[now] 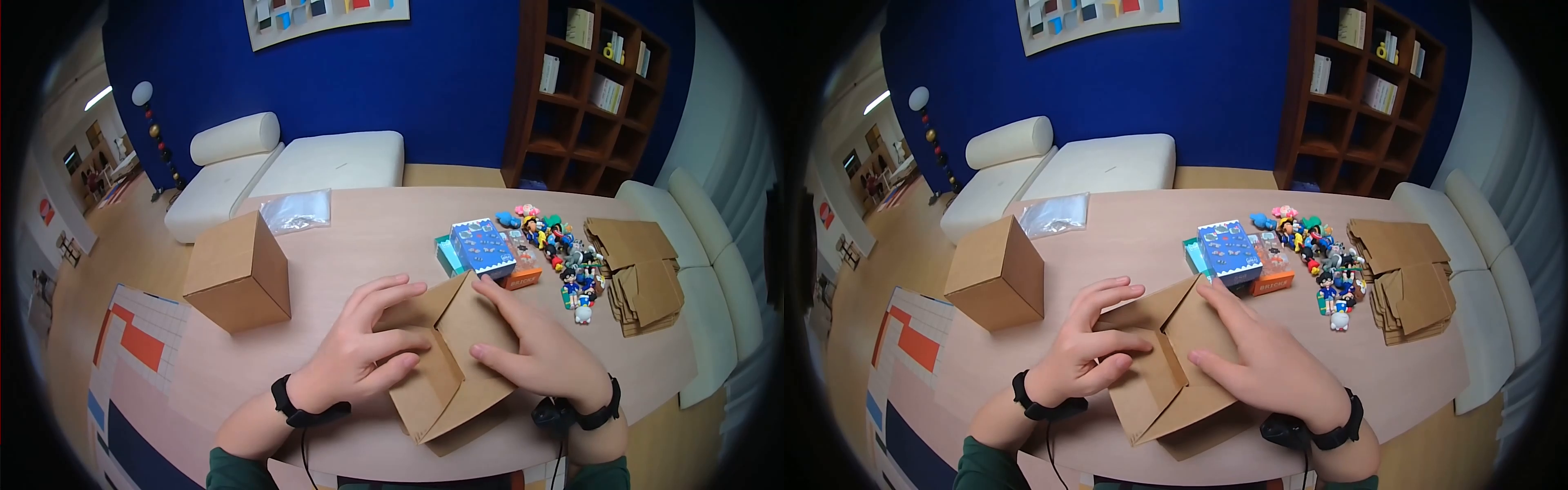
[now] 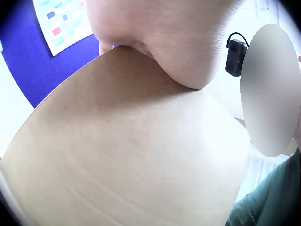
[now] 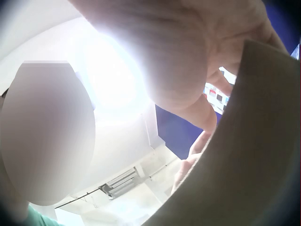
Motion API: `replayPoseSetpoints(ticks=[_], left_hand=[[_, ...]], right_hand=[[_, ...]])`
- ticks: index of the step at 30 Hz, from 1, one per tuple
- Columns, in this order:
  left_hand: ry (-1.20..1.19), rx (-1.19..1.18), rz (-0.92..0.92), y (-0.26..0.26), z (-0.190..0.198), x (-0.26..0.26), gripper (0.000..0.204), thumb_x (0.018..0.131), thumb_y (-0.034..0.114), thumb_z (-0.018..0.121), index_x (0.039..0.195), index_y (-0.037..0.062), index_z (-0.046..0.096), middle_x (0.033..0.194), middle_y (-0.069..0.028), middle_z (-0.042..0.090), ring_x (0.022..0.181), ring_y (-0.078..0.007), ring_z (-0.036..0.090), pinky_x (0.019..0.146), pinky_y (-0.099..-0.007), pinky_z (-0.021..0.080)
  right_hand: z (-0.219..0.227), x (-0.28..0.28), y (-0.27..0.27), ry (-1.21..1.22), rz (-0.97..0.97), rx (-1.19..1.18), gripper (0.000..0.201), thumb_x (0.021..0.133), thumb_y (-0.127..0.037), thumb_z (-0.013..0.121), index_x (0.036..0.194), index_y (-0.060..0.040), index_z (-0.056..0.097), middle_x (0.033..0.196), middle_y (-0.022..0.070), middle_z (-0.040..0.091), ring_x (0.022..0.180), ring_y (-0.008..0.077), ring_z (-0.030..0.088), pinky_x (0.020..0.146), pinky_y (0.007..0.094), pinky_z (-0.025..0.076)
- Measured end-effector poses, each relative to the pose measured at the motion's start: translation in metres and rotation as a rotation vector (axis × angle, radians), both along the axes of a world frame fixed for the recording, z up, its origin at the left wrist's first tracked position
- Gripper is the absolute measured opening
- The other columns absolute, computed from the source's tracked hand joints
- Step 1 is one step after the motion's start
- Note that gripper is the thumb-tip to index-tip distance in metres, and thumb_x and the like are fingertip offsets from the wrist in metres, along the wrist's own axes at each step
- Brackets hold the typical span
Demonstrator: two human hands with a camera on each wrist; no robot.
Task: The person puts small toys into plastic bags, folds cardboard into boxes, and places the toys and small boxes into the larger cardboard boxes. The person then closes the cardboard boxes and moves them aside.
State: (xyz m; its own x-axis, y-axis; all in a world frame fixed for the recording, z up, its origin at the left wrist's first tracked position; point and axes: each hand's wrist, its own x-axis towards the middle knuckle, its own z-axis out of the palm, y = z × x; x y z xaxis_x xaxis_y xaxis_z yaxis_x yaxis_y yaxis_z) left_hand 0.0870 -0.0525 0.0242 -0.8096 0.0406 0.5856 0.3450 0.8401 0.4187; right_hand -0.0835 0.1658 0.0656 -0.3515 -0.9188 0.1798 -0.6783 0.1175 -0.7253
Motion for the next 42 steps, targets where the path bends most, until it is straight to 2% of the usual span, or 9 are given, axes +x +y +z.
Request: replayPoseSetpoints(ticks=[7,8,12,19,23,28,33,36,42], left_hand=[[-0.201,0.174,0.099,-0.001,0.002,0.002,0.026,0.092,0.03,0.065,0.104,0.0127,0.08,0.158,-0.0242,0.036,0.145,-0.0465,0.03,0.116,-0.0537,0.029],[-0.277,0.022,0.095,-0.011,0.0,0.006,0.056,0.088,0.045,0.072,0.134,0.0127,0.066,0.163,-0.0275,0.017,0.148,-0.0481,0.023,0.117,-0.0556,0.028],[-0.598,0.187,-0.087,-0.017,0.021,0.023,0.142,0.057,0.082,0.078,0.162,0.0111,0.014,0.163,-0.0285,-0.011,0.151,-0.049,0.015,0.118,-0.0563,0.029],[-0.471,0.314,-0.031,-0.022,0.022,0.016,0.123,0.062,0.084,0.072,0.155,0.0101,0.038,0.163,-0.0271,0.005,0.147,-0.043,0.03,0.114,-0.0536,0.035],[-0.273,0.485,0.06,-0.031,0.015,0.01,0.102,0.075,0.085,0.058,0.137,0.0046,0.06,0.154,-0.0239,0.038,0.139,-0.0368,0.044,0.111,-0.0458,0.039],[-0.358,0.915,0.272,-0.063,-0.028,-0.002,0.087,0.099,0.074,0.023,0.127,0.0019,0.061,0.105,-0.0132,0.065,0.089,-0.0183,0.065,0.069,-0.0311,0.057],[-0.551,0.871,0.355,-0.109,-0.072,-0.007,0.081,0.102,0.07,0.024,0.125,0.0011,0.062,0.087,-0.006,0.062,0.071,-0.0121,0.058,0.059,-0.0266,0.053],[-0.489,1.199,0.266,-0.093,-0.047,0.006,0.05,0.107,0.043,0.046,0.123,-0.0005,0.063,0.099,-0.0065,0.07,0.086,-0.0127,0.064,0.072,-0.0281,0.054],[-0.567,1.027,0.362,-0.106,-0.069,0.04,0.033,0.103,0.024,0.058,0.12,-0.0033,0.064,0.1,-0.0062,0.07,0.09,-0.0118,0.063,0.075,-0.0287,0.053]], right_hand=[[0.011,-0.019,-0.004,-0.188,0.021,0.26,0.086,0.094,-0.034,0.068,0.157,-0.0004,0.02,0.142,0.0295,0.051,0.125,0.0379,0.059,0.105,0.0385,0.046],[0.008,-0.027,-0.005,-0.221,0.078,0.338,0.09,0.094,-0.036,0.068,0.159,-0.0011,0.017,0.142,0.0283,0.053,0.125,0.0346,0.059,0.104,0.038,0.046],[-0.008,-0.04,-0.01,-0.414,0.151,0.314,0.089,0.094,-0.032,0.071,0.161,-0.0082,0.018,0.141,0.0212,0.054,0.127,0.027,0.055,0.106,0.0358,0.043],[-0.011,-0.041,-0.01,-0.562,0.211,0.074,0.084,0.1,-0.035,0.064,0.161,-0.0067,0.015,0.151,0.0221,0.047,0.137,0.0269,0.049,0.104,0.0336,0.046],[-0.013,-0.051,-0.01,-0.709,0.291,-0.212,0.09,0.097,-0.047,0.066,0.161,-0.0081,0.017,0.158,0.02,0.037,0.145,0.0258,0.039,0.111,0.035,0.04],[-0.035,-0.037,-0.032,-0.725,0.339,-0.315,0.118,0.079,-0.076,0.066,0.162,-0.0089,0.013,0.164,0.015,0.024,0.15,0.0259,0.028,0.121,0.0403,0.024],[-0.072,-0.026,-0.05,-0.655,0.31,-0.238,0.127,0.074,-0.083,0.062,0.163,-0.0098,0.008,0.165,0.0123,0.019,0.152,0.0253,0.022,0.122,0.0404,0.021],[-0.124,-0.033,-0.072,-1.112,0.347,-0.545,0.116,0.082,-0.077,0.063,0.162,-0.0091,0.013,0.162,0.0123,0.026,0.15,0.0243,0.026,0.121,0.0394,0.024],[-0.074,-0.015,-0.054,-0.261,0.144,-0.226,0.081,0.095,-0.027,0.066,0.159,-0.0063,0.02,0.157,0.0141,0.032,0.143,0.0241,0.038,0.116,0.0411,0.037]])
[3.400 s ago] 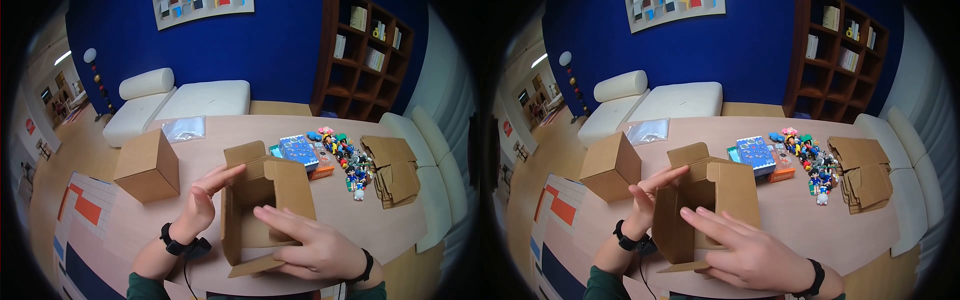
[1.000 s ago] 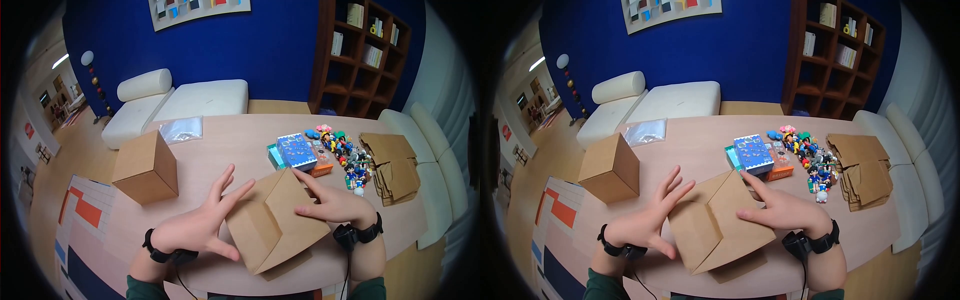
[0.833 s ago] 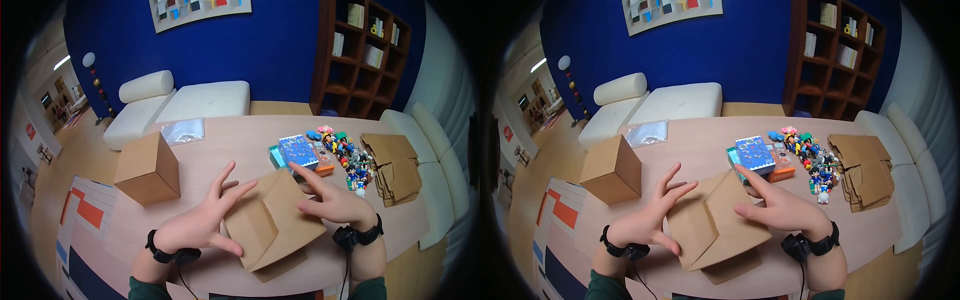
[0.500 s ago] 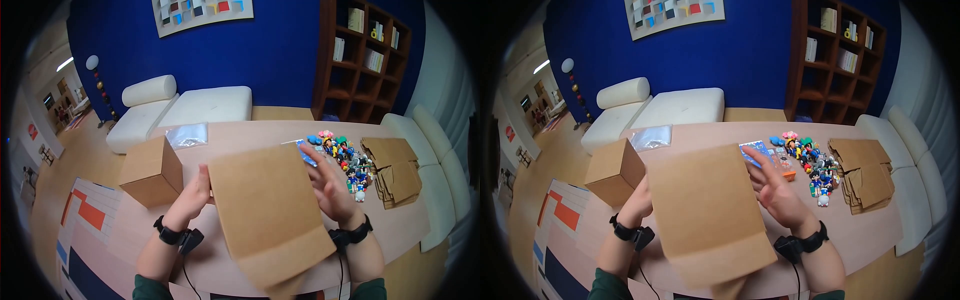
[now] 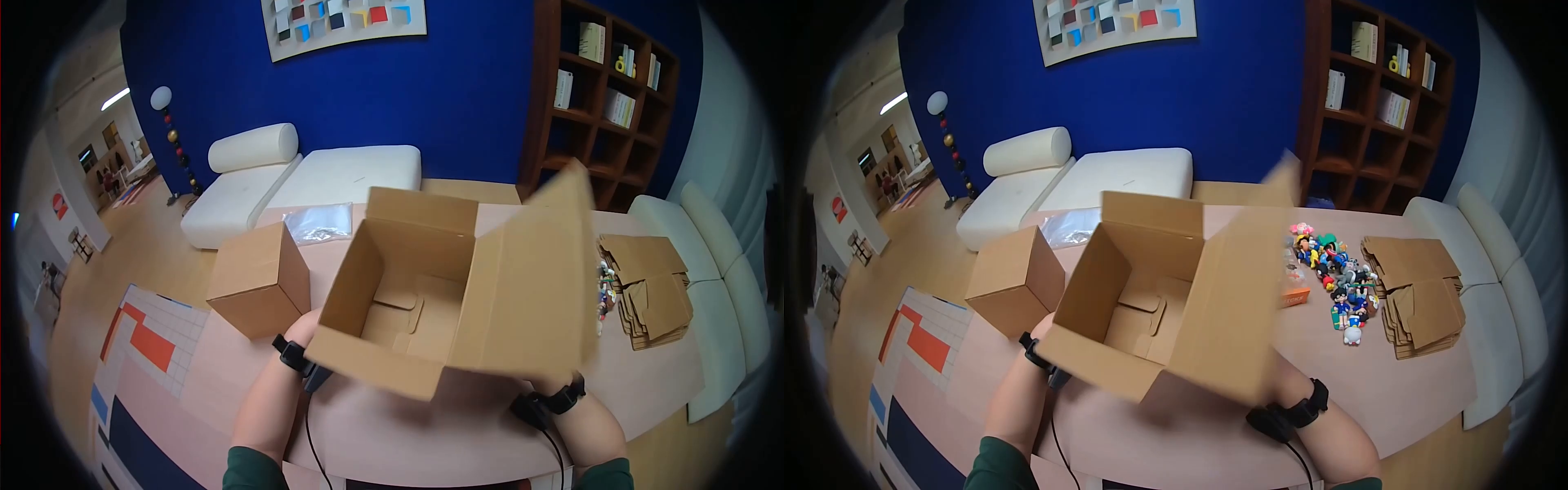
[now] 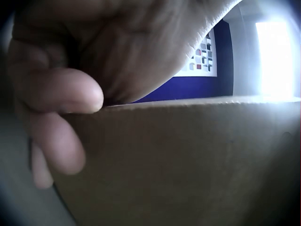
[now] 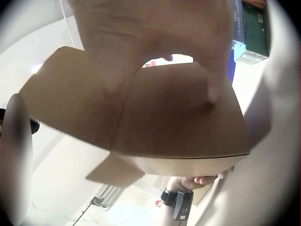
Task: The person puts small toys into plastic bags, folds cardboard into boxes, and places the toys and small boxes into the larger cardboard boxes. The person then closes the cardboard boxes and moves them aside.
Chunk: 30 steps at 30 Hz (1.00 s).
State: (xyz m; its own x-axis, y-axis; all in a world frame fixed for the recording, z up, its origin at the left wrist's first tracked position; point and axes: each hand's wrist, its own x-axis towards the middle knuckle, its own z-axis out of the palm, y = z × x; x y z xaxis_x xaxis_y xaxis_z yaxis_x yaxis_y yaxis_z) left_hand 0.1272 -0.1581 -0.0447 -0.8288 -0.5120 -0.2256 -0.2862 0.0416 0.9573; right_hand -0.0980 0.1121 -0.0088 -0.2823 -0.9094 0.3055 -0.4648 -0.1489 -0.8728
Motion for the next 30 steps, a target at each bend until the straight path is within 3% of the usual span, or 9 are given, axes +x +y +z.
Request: replayPoseSetpoints(ticks=[1,3,5,7,11,13,18,26,30], left_hand=[[0.0,0.002,-0.002,-0.004,-0.002,-0.003,0.033,0.103,0.024,0.058,0.12,-0.0033,0.064,0.1,-0.0062,0.07,0.09,-0.0118,0.063,0.075,-0.0287,0.053],[-0.168,-0.333,-0.161,-0.015,-0.002,-0.012,0.035,0.096,0.02,0.062,0.124,-0.0001,0.063,0.104,-0.0124,0.072,0.092,-0.0194,0.068,0.075,-0.0286,0.053],[-0.105,-0.938,-0.103,0.001,0.015,-0.03,0.041,0.095,0.019,0.06,0.132,0.0008,0.056,0.11,-0.0182,0.071,0.097,-0.0334,0.07,0.081,-0.0334,0.054],[-0.036,-0.62,0.121,0.023,0.048,-0.038,0.046,0.094,0.007,0.056,0.139,0.003,0.049,0.134,-0.0244,0.059,0.12,-0.0455,0.058,0.092,-0.0406,0.053],[0.406,-0.759,0.112,0.033,0.064,-0.042,0.055,0.087,-0.008,0.053,0.14,0.0082,0.053,0.154,-0.0244,0.037,0.139,-0.0474,0.04,0.105,-0.0493,0.046],[0.236,-1.332,-0.221,0.03,0.079,-0.032,0.067,0.078,-0.019,0.05,0.136,0.0131,0.06,0.163,-0.0196,0.023,0.148,-0.0474,0.023,0.112,-0.0556,0.038],[0.044,-1.326,-0.262,0.056,0.095,-0.015,0.046,0.077,0.01,0.069,0.123,0.0138,0.069,0.143,-0.0121,0.054,0.144,-0.0382,0.035,0.115,-0.0756,0.003],[-0.133,-1.382,-0.205,0.061,0.11,-0.005,0.034,0.07,0.029,0.086,0.101,0.0175,0.081,0.115,-0.001,0.071,0.131,-0.0274,0.05,0.117,-0.0709,0.009],[-0.177,-1.373,-0.118,0.077,0.113,-0.004,0.033,0.069,0.029,0.086,0.1,0.0178,0.08,0.112,-0.0014,0.072,0.123,-0.0274,0.054,0.118,-0.0692,0.014]], right_hand=[[0.002,0.001,0.001,0.142,-0.045,0.05,0.077,0.097,-0.019,0.067,0.158,-0.0058,0.022,0.157,0.0144,0.033,0.142,0.024,0.041,0.115,0.0414,0.039],[-0.006,0.004,-0.003,-0.418,-0.059,0.142,0.075,0.097,-0.012,0.066,0.157,-0.005,0.022,0.157,0.0165,0.032,0.142,0.0266,0.04,0.113,0.0412,0.041],[-0.01,0.002,-0.004,-0.388,-0.068,0.124,0.071,0.098,-0.013,0.065,0.156,-0.0041,0.025,0.155,0.0163,0.034,0.139,0.0259,0.043,0.111,0.0396,0.043],[-0.016,-0.002,-0.005,-0.357,-0.076,0.106,0.067,0.098,-0.014,0.064,0.154,-0.0031,0.029,0.153,0.0161,0.037,0.136,0.0253,0.046,0.108,0.0379,0.045],[-0.022,-0.008,-0.005,-0.375,-0.115,0.104,0.045,0.103,-0.016,0.057,0.143,-0.0008,0.045,0.125,0.0079,0.053,0.106,0.0135,0.058,0.091,0.0297,0.051],[-0.017,-0.008,-0.003,-0.475,-0.114,0.081,0.039,0.104,-0.017,0.055,0.139,-0.0002,0.05,0.114,0.0045,0.057,0.096,0.0098,0.059,0.086,0.0274,0.051],[-0.012,-0.017,0.002,-0.553,-0.147,0.088,0.042,0.108,-0.034,0.05,0.135,-0.0011,0.054,0.106,0.0044,0.06,0.094,0.0087,0.061,0.084,0.0254,0.052],[-0.039,-0.024,-0.006,-0.932,-0.117,0.038,0.037,0.109,-0.036,0.045,0.131,-0.0086,0.055,0.129,0.0025,0.059,0.12,0.0097,0.056,0.104,0.0273,0.043],[-0.079,-0.019,-0.015,-0.745,-0.053,0.036,0.038,0.107,-0.027,0.052,0.138,-0.0048,0.051,0.136,0.0032,0.055,0.131,0.0118,0.047,0.11,0.0284,0.038]])
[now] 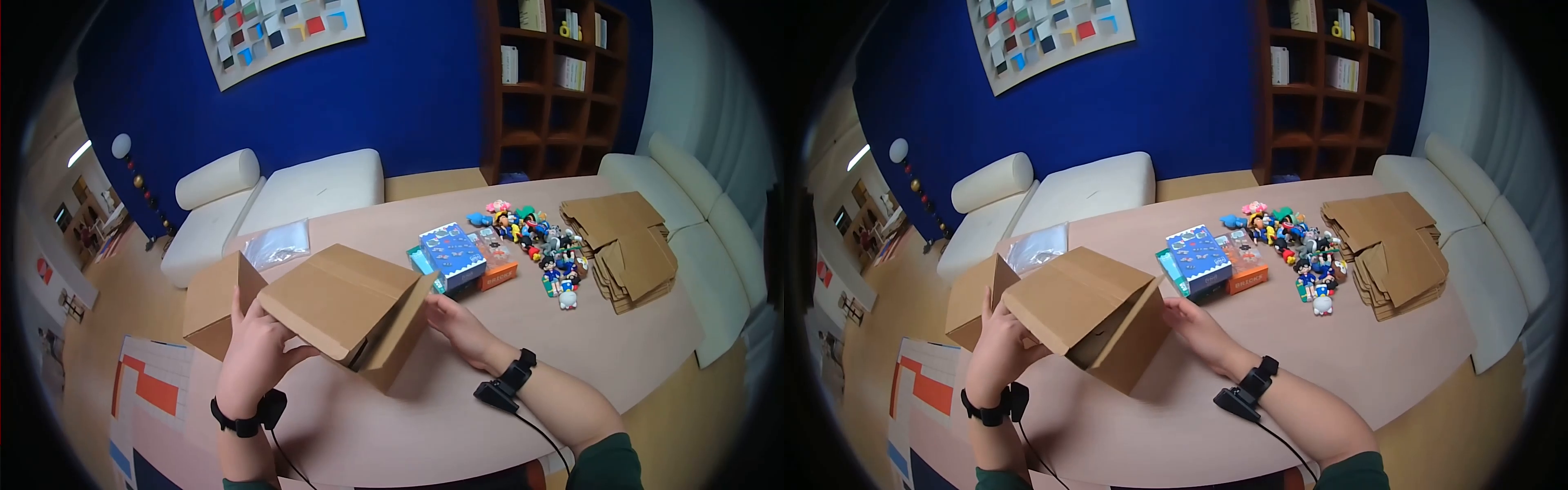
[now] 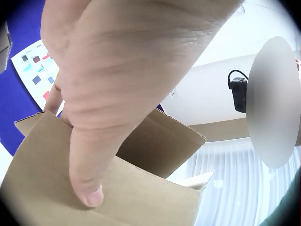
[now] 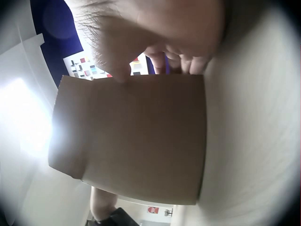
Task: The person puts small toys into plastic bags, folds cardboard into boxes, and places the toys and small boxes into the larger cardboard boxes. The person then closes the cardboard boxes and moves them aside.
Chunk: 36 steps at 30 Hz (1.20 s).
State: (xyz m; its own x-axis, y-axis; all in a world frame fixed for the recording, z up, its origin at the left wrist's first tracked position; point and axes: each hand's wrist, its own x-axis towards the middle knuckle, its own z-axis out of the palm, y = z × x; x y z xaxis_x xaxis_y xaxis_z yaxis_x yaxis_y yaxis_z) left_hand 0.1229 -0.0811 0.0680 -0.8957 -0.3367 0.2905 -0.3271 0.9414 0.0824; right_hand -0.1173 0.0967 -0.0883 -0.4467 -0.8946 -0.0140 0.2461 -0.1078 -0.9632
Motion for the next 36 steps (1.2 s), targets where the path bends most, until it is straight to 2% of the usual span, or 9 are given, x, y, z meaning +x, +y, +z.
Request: replayPoseSetpoints(ticks=[4,7,10,13,19,24,27,32,36], left_hand=[[0.039,-0.103,0.048,0.019,0.0,0.001,0.027,0.07,0.026,0.085,0.093,0.0145,0.079,0.107,-0.0035,0.07,0.121,-0.0283,0.055,0.117,-0.0699,0.016],[0.124,-0.121,0.004,0.022,-0.004,-0.003,0.019,0.072,0.018,0.083,0.086,0.0077,0.075,0.1,-0.0086,0.068,0.115,-0.0319,0.055,0.114,-0.0621,0.029],[0.269,-0.018,-0.077,0.008,-0.013,-0.017,0.016,0.074,0.005,0.079,0.08,-0.0025,0.067,0.089,-0.015,0.064,0.101,-0.0371,0.057,0.087,-0.0454,0.047],[0.368,-0.057,-0.083,-0.006,-0.018,-0.043,0.016,0.075,0.005,0.078,0.078,-0.0036,0.064,0.087,-0.0153,0.062,0.097,-0.0379,0.056,0.086,-0.047,0.045],[0.251,-0.026,-0.092,-0.052,-0.044,-0.096,0.024,0.08,0.006,0.076,0.1,-0.0045,0.067,0.116,-0.0198,0.066,0.11,-0.0418,0.058,0.094,-0.0442,0.048],[0.036,-0.028,0.059,-0.048,-0.036,-0.108,0.036,0.087,0.029,0.076,0.101,-0.0027,0.067,0.108,-0.0211,0.069,0.105,-0.0361,0.062,0.099,-0.0457,0.041],[0.323,0.117,0.195,-0.05,-0.013,-0.126,0.053,0.089,0.039,0.075,0.122,-0.0012,0.061,0.111,-0.0255,0.067,0.105,-0.0412,0.063,0.089,-0.0483,0.049],[0.176,0.012,0.158,-0.069,-0.009,-0.149,0.097,0.089,0.042,0.075,0.161,0.0122,0.017,0.132,-0.0251,0.062,0.114,-0.0429,0.063,0.093,-0.0456,0.052],[-0.093,0.085,0.319,-0.056,-0.004,-0.163,0.1,0.09,0.047,0.072,0.162,0.0134,0.011,0.125,-0.0278,0.065,0.111,-0.0431,0.065,0.092,-0.0455,0.053]], right_hand=[[-0.004,-0.003,-0.001,-0.053,0.068,-0.011,0.038,0.108,-0.022,0.049,0.142,-0.0073,0.047,0.145,0.0034,0.049,0.139,0.015,0.042,0.118,0.0344,0.031],[-0.009,-0.003,0.0,-0.1,0.026,-0.077,0.038,0.108,-0.023,0.048,0.142,-0.0062,0.047,0.145,0.0044,0.049,0.139,0.016,0.042,0.118,0.0346,0.032],[-0.01,-0.004,0.0,-0.118,0.028,-0.057,0.038,0.108,-0.025,0.049,0.141,-0.0059,0.047,0.144,0.0056,0.05,0.137,0.0169,0.045,0.116,0.0358,0.035],[-0.012,-0.006,-0.001,-0.059,0.103,-0.061,0.039,0.108,-0.027,0.05,0.14,-0.0047,0.048,0.14,0.008,0.053,0.133,0.0184,0.049,0.113,0.0366,0.04],[-0.008,-0.007,0.001,-0.136,0.112,-0.051,0.041,0.106,-0.03,0.054,0.136,-0.0017,0.052,0.132,0.0123,0.06,0.119,0.0181,0.06,0.101,0.0324,0.049],[-0.014,-0.006,-0.001,-0.114,0.138,-0.065,0.037,0.106,-0.03,0.056,0.131,-0.003,0.055,0.124,0.0097,0.064,0.109,0.0133,0.064,0.092,0.0272,0.052],[-0.011,-0.005,-0.001,-0.06,0.14,-0.045,0.033,0.106,-0.028,0.056,0.128,-0.0038,0.057,0.119,0.0086,0.065,0.104,0.0115,0.064,0.088,0.0263,0.053],[-0.009,-0.005,0.0,-0.03,0.153,-0.017,0.028,0.105,-0.024,0.056,0.125,-0.0046,0.059,0.113,0.0065,0.066,0.098,0.0099,0.065,0.083,0.0254,0.054],[-0.017,-0.005,-0.001,-0.029,0.169,-0.054,0.026,0.105,-0.021,0.057,0.124,-0.0046,0.059,0.111,0.0055,0.067,0.094,0.009,0.064,0.081,0.0247,0.053]])
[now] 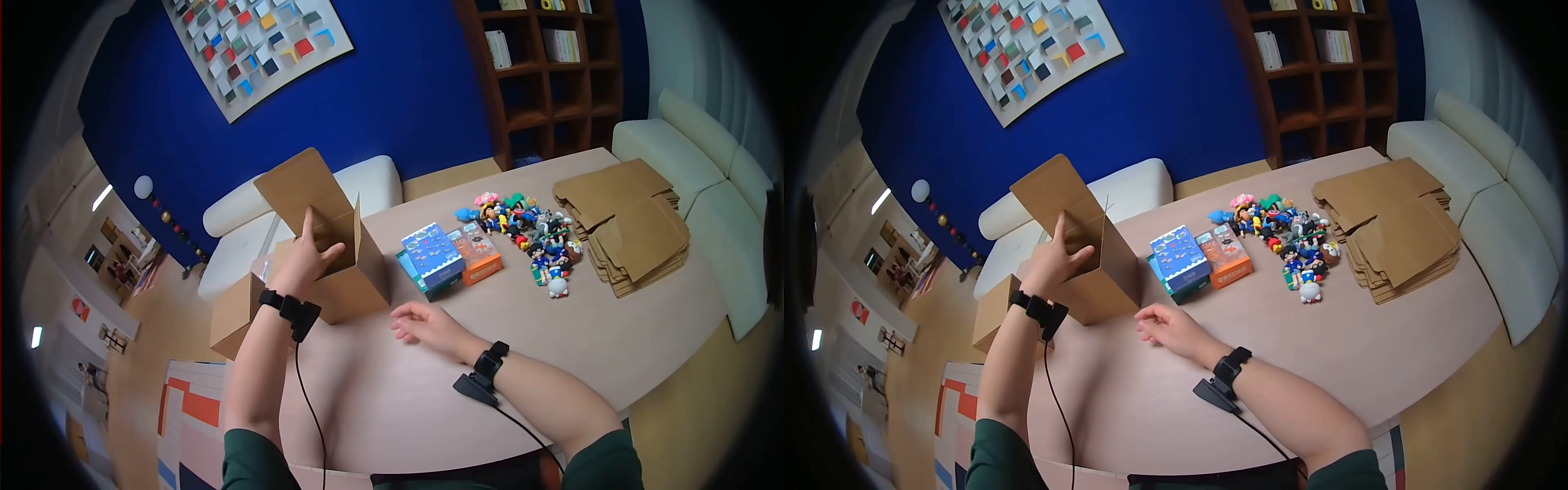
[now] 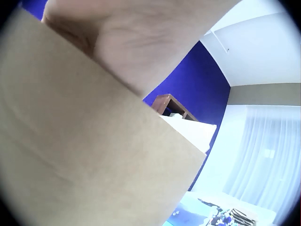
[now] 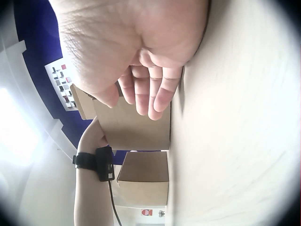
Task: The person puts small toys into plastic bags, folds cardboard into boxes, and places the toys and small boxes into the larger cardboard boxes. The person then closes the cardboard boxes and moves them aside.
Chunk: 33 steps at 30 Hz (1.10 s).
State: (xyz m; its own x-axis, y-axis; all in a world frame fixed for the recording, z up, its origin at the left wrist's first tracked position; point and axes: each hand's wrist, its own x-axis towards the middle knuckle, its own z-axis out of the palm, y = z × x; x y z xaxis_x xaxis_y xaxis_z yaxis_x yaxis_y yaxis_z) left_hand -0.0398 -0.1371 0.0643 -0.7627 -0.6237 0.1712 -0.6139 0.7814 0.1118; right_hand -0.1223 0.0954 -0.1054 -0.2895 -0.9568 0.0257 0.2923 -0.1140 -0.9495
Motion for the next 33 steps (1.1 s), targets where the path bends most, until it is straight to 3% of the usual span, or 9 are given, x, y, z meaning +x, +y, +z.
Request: replayPoseSetpoints(ticks=[7,10,13,16,23,25,28,32,33], left_hand=[[0.061,0.346,0.083,-0.02,-0.008,-0.015,0.084,0.093,0.052,0.067,0.157,0.009,0.032,0.117,-0.0301,0.068,0.106,-0.0407,0.068,0.086,-0.0433,0.056],[0.263,0.0,-0.022,-0.009,-0.009,-0.01,0.057,0.094,0.045,0.068,0.13,0.0007,0.063,0.109,-0.0248,0.072,0.089,-0.0294,0.073,0.078,-0.0386,0.057],[0.298,0.249,-0.076,0.035,0.008,0.01,0.048,0.092,0.042,0.07,0.117,-0.0002,0.068,0.095,-0.0209,0.074,0.088,-0.0317,0.072,0.078,-0.0411,0.055],[0.321,-0.158,-0.34,0.063,-0.013,0.036,0.033,0.085,0.034,0.077,0.098,0.0033,0.074,0.085,-0.0164,0.073,0.08,-0.0339,0.07,0.075,-0.0432,0.054],[0.199,-0.209,-0.319,0.07,-0.031,0.042,0.031,0.085,0.014,0.072,0.115,0.0088,0.068,0.093,-0.0117,0.068,0.09,-0.0329,0.064,0.086,-0.0449,0.049],[0.473,-0.204,-0.391,0.097,-0.017,0.045,0.036,0.082,0.006,0.073,0.118,0.0073,0.067,0.108,-0.013,0.066,0.099,-0.0355,0.062,0.089,-0.0453,0.049],[0.711,0.095,-0.698,0.139,-0.026,0.062,0.031,0.08,-0.003,0.07,0.111,0.0029,0.068,0.111,-0.0133,0.068,0.107,-0.0341,0.063,0.091,-0.0405,0.052],[0.38,1.544,-0.514,0.179,-0.087,0.076,0.013,0.102,0.011,0.057,0.103,0.0031,0.067,0.079,-0.0031,0.065,0.073,-0.0142,0.06,0.073,-0.0293,0.049],[0.403,1.55,-0.512,0.175,-0.109,0.074,0.013,0.102,0.011,0.057,0.103,0.0031,0.067,0.079,-0.0031,0.065,0.073,-0.0142,0.06,0.073,-0.0293,0.049]], right_hand=[[0.002,-0.001,0.001,-0.003,-0.011,-0.001,0.025,0.105,-0.021,0.056,0.123,-0.0043,0.06,0.106,0.0041,0.067,0.091,0.0082,0.064,0.078,0.0238,0.053],[0.002,-0.002,0.001,-0.028,-0.008,-0.009,0.024,0.105,-0.019,0.055,0.122,-0.004,0.06,0.106,0.0044,0.067,0.09,0.0084,0.064,0.079,0.0244,0.053],[-0.001,-0.002,0.0,-0.041,-0.001,-0.029,0.023,0.105,-0.019,0.055,0.122,-0.0038,0.06,0.106,0.005,0.067,0.091,0.0092,0.064,0.08,0.0255,0.054],[0.002,-0.005,0.0,-0.03,0.014,-0.003,0.024,0.105,-0.018,0.055,0.123,-0.0034,0.06,0.108,0.0055,0.066,0.094,0.0102,0.065,0.082,0.0266,0.055],[0.005,-0.003,0.002,-0.03,0.006,0.032,0.024,0.104,-0.016,0.055,0.124,-0.0042,0.06,0.108,0.0052,0.066,0.096,0.011,0.065,0.084,0.0266,0.055],[0.007,-0.004,0.002,-0.036,0.011,0.027,0.024,0.105,-0.017,0.055,0.125,-0.0046,0.06,0.108,0.0051,0.066,0.097,0.0112,0.065,0.083,0.0263,0.054],[0.01,-0.002,0.004,-0.067,0.009,0.045,0.025,0.105,-0.015,0.054,0.126,-0.003,0.059,0.11,0.0073,0.067,0.101,0.0151,0.066,0.087,0.029,0.055],[0.006,-0.004,0.001,-0.009,0.0,0.051,0.025,0.104,-0.014,0.054,0.126,-0.0015,0.058,0.11,0.009,0.067,0.1,0.0158,0.067,0.087,0.0291,0.055],[0.008,-0.004,0.002,0.004,0.013,0.063,0.025,0.104,-0.014,0.054,0.126,-0.0015,0.058,0.11,0.009,0.067,0.1,0.0158,0.067,0.087,0.0291,0.055]])
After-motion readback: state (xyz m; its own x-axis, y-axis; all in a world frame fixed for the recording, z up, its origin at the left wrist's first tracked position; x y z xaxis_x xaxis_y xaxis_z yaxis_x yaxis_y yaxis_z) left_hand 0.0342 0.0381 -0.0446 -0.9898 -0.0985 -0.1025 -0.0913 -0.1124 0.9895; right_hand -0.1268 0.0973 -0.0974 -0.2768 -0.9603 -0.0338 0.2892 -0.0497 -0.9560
